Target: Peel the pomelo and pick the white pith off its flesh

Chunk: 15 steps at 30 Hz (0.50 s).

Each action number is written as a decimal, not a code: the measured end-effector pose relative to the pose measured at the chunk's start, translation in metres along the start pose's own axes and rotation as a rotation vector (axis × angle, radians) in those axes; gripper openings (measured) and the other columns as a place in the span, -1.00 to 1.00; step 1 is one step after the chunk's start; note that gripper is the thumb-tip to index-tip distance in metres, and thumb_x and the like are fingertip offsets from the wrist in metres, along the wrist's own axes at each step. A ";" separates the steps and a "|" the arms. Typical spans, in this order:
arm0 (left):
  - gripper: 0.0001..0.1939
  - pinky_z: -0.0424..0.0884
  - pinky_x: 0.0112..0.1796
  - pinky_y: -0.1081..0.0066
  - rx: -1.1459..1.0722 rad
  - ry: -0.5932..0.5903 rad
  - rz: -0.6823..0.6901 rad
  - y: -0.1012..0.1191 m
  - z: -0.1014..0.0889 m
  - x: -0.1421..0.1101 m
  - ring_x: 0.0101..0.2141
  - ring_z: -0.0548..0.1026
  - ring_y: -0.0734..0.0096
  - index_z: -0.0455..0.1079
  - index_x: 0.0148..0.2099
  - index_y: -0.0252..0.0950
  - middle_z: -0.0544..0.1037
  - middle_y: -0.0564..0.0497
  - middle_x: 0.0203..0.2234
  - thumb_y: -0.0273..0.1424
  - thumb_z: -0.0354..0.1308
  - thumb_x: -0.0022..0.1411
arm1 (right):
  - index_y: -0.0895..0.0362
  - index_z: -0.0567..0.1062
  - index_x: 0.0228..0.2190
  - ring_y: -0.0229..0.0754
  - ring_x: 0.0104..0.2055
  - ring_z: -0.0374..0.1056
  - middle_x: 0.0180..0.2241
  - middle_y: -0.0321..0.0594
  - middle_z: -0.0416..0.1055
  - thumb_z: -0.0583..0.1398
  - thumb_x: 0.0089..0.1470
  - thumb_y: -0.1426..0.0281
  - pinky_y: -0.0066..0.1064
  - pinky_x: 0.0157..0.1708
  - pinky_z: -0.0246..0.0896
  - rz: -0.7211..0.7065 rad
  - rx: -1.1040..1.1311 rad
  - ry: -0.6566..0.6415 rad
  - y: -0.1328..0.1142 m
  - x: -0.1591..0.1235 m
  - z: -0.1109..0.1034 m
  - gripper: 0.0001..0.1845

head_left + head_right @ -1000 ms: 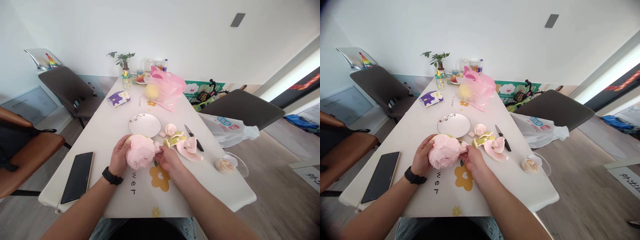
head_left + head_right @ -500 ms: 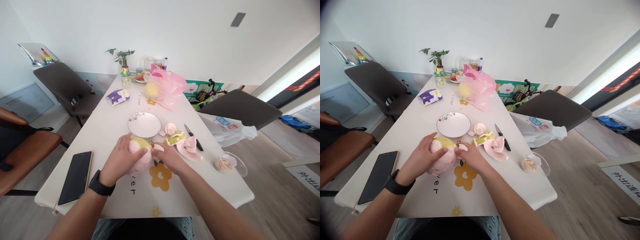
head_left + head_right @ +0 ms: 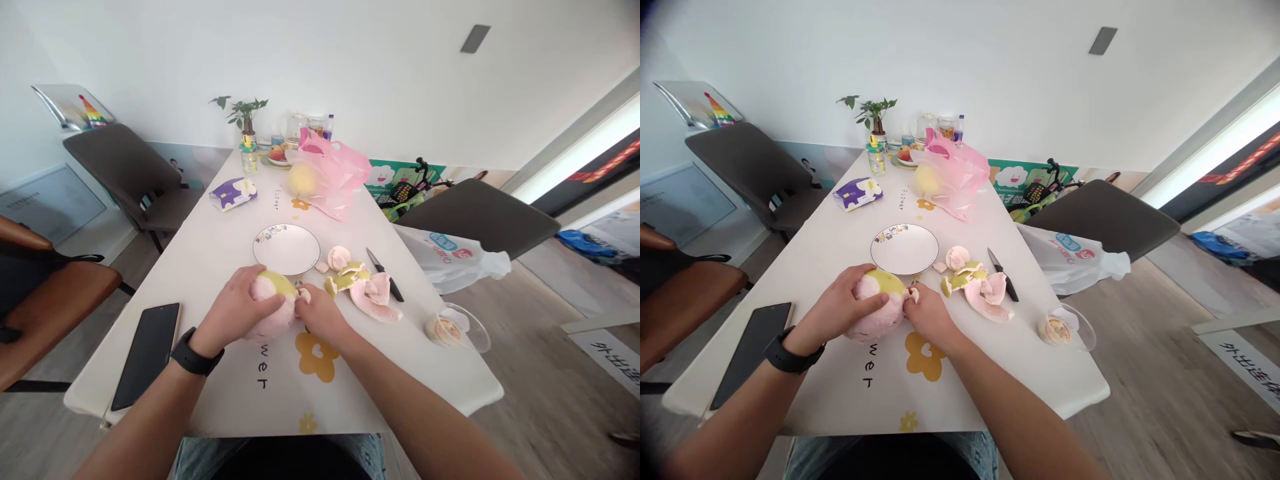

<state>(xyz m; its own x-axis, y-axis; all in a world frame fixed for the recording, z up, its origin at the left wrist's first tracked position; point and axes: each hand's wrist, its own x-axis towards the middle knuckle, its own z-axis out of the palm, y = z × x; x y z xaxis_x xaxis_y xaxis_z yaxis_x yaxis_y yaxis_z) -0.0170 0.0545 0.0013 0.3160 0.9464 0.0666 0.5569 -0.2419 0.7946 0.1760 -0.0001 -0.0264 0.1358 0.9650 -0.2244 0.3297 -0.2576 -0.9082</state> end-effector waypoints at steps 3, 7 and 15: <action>-0.32 0.30 0.15 0.07 0.037 -0.029 -0.046 -0.001 -0.006 0.005 0.12 0.41 -0.05 0.35 0.20 -0.20 0.44 -0.13 0.14 -0.05 0.29 0.07 | 0.11 0.43 -0.41 -0.21 -0.48 0.34 -0.52 -0.33 0.43 0.18 -0.08 0.45 -0.41 -0.48 0.21 0.045 0.190 0.013 0.002 0.009 0.009 -0.91; -0.40 0.41 0.05 0.10 -0.127 -0.048 -0.098 -0.011 -0.015 0.006 0.02 0.49 0.01 0.38 0.15 -0.19 0.53 -0.08 0.03 -0.05 0.25 0.11 | 0.13 0.43 -0.45 -0.20 -0.56 0.33 -0.62 -0.33 0.38 0.18 -0.12 0.46 -0.39 -0.52 0.27 0.100 0.359 -0.021 0.008 0.023 0.015 -0.92; -0.33 0.51 -0.14 0.19 -0.659 -0.045 -0.110 -0.032 0.007 -0.006 -0.09 0.56 0.07 0.34 0.17 -0.24 0.57 -0.13 -0.03 -0.04 0.28 0.09 | 0.14 0.42 -0.31 -0.21 -0.39 0.47 -0.34 -0.11 0.52 0.16 -0.04 0.47 -0.36 -0.37 0.46 0.145 0.607 -0.003 0.027 0.012 0.004 -0.83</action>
<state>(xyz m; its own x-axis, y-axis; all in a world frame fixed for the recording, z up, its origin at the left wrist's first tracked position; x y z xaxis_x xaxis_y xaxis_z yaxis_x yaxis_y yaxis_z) -0.0313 0.0553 -0.0285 0.3240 0.9447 -0.0497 0.0065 0.0503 0.9987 0.1828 0.0047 -0.0548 0.1363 0.9225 -0.3611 -0.2815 -0.3134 -0.9069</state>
